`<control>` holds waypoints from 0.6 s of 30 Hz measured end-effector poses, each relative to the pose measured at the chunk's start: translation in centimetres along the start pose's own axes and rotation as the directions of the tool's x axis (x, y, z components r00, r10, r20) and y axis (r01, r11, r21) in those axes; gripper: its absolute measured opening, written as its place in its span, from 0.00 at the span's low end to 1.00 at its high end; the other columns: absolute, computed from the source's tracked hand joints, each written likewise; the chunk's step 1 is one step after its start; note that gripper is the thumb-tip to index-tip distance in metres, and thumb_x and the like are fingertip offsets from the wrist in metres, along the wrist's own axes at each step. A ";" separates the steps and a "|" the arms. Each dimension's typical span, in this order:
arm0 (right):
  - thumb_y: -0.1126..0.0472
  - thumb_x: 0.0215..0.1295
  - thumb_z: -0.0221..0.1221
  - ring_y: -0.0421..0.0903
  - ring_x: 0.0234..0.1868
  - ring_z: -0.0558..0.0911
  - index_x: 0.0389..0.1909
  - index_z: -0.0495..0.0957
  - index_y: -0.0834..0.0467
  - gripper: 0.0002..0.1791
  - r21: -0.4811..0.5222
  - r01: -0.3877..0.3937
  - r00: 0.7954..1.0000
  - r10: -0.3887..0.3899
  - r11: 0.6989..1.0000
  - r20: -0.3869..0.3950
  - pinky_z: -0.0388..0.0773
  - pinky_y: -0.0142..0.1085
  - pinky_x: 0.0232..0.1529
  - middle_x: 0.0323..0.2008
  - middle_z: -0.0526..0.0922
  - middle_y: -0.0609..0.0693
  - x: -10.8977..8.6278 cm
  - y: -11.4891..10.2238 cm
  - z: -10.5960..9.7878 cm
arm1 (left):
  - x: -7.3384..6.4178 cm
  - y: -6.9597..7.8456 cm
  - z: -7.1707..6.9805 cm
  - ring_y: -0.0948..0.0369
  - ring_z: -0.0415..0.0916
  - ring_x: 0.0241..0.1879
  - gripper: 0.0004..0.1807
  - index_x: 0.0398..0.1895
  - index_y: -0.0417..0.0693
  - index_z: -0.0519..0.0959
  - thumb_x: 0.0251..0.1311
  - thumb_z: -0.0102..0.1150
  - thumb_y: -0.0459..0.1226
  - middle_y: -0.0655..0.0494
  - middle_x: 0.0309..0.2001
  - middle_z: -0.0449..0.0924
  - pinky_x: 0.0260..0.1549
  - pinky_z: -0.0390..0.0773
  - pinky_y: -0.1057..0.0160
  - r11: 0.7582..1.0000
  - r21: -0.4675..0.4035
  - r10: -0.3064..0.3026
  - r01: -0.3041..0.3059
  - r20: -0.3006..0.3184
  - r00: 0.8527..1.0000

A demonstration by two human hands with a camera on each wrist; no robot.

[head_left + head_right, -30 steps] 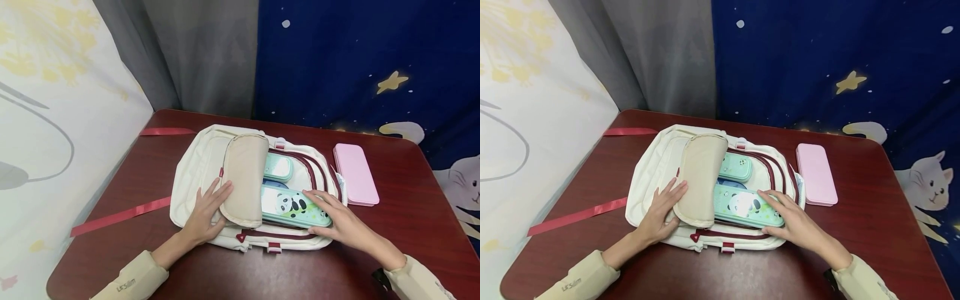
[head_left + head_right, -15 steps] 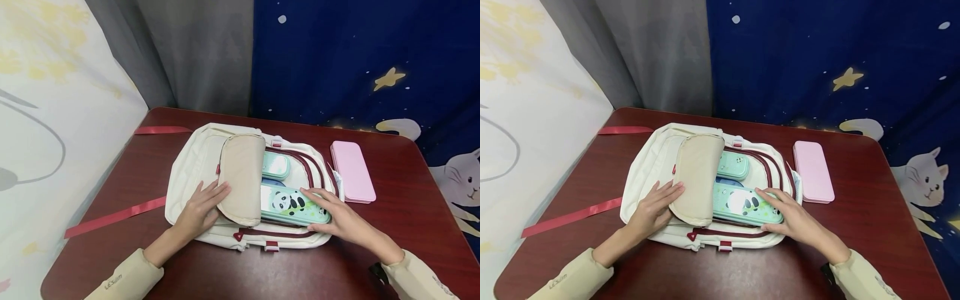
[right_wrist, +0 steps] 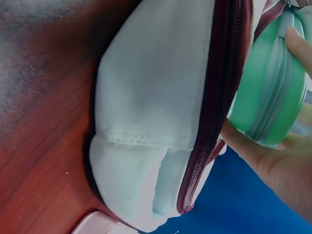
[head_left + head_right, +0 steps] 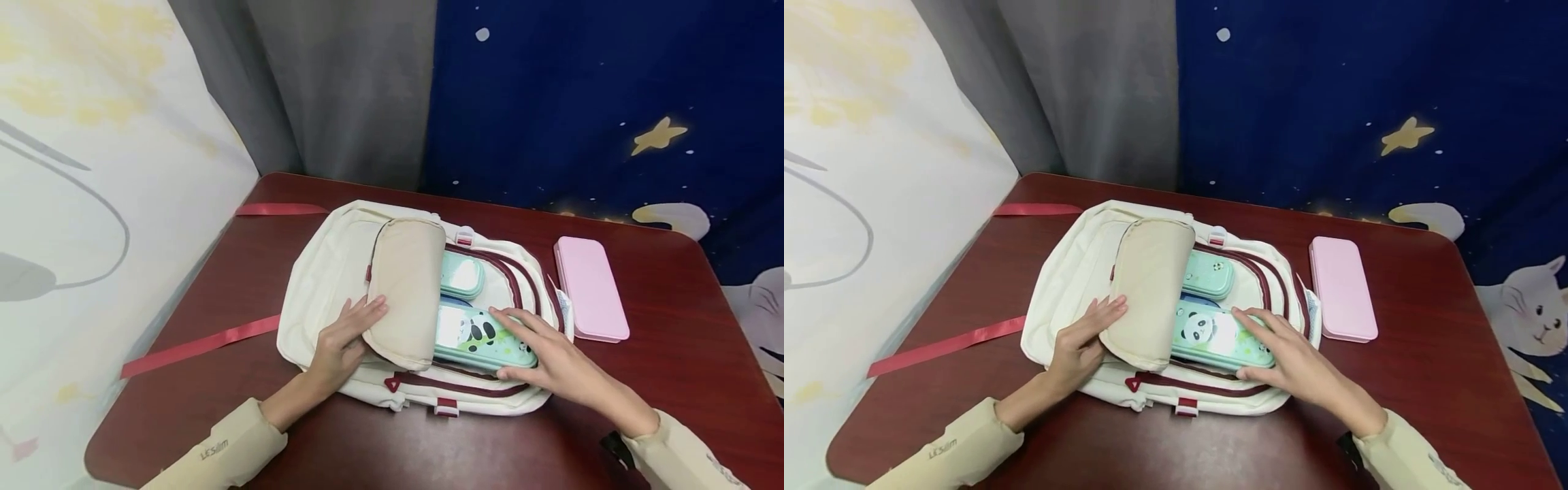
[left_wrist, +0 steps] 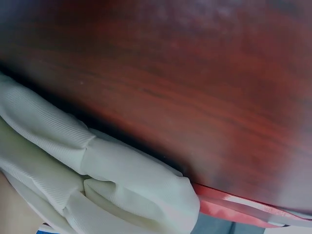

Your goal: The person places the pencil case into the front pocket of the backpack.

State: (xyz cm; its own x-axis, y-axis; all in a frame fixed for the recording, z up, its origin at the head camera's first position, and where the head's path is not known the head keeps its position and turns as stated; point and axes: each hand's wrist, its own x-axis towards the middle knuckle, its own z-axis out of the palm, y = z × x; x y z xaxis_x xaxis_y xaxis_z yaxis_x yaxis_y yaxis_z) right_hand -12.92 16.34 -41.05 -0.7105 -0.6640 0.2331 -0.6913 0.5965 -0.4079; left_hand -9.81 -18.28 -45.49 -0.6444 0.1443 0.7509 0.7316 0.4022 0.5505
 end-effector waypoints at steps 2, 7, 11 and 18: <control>0.46 0.46 0.70 0.43 0.58 0.68 0.68 0.63 0.50 0.46 0.032 0.011 1.000 -0.010 0.999 -0.029 0.66 0.33 0.51 0.61 0.67 0.48 0.4 -0.4 0.2 | 0.1 0.1 0.2 0.46 0.70 0.56 0.29 0.52 0.45 0.80 0.48 0.44 0.17 0.47 0.52 0.77 0.51 0.60 0.34 1.000 -0.013 0.015 -0.015 -0.022 1.000; 0.50 0.47 0.70 0.45 0.59 0.68 0.66 0.66 0.53 0.43 0.145 0.069 0.994 -0.055 0.987 -0.099 0.63 0.30 0.55 0.61 0.67 0.51 2.7 -1.6 0.7 | 0.0 0.3 0.3 0.43 0.69 0.57 0.28 0.51 0.45 0.81 0.48 0.44 0.17 0.46 0.51 0.78 0.50 0.60 0.33 0.998 -0.023 0.050 -0.051 -0.053 0.997; 0.50 0.46 0.70 0.46 0.60 0.67 0.65 0.66 0.54 0.43 0.142 0.097 0.991 -0.082 0.985 -0.106 0.64 0.33 0.55 0.61 0.67 0.53 3.7 -1.7 1.1 | -0.1 0.3 0.3 0.43 0.68 0.57 0.29 0.51 0.45 0.80 0.47 0.43 0.18 0.47 0.52 0.78 0.50 0.58 0.32 0.998 -0.015 0.061 -0.062 -0.050 0.997; 0.51 0.49 0.69 0.46 0.61 0.64 0.67 0.63 0.54 0.43 0.159 0.077 0.994 -0.065 0.984 -0.085 0.63 0.35 0.56 0.62 0.63 0.53 3.6 -1.3 2.6 | -0.1 0.2 0.5 0.42 0.66 0.58 0.30 0.52 0.44 0.79 0.47 0.42 0.18 0.47 0.53 0.77 0.50 0.56 0.30 0.997 -0.014 0.078 -0.079 -0.047 0.996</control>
State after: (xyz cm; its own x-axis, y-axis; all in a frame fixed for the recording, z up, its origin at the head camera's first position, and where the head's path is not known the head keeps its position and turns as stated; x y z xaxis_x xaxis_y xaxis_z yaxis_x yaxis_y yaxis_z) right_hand -14.22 11.96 -41.96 -0.6730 -0.6604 0.3331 -0.7145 0.4641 -0.5235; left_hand -9.73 -17.79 -45.68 -0.5741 0.1329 0.8079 0.7831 0.3772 0.4944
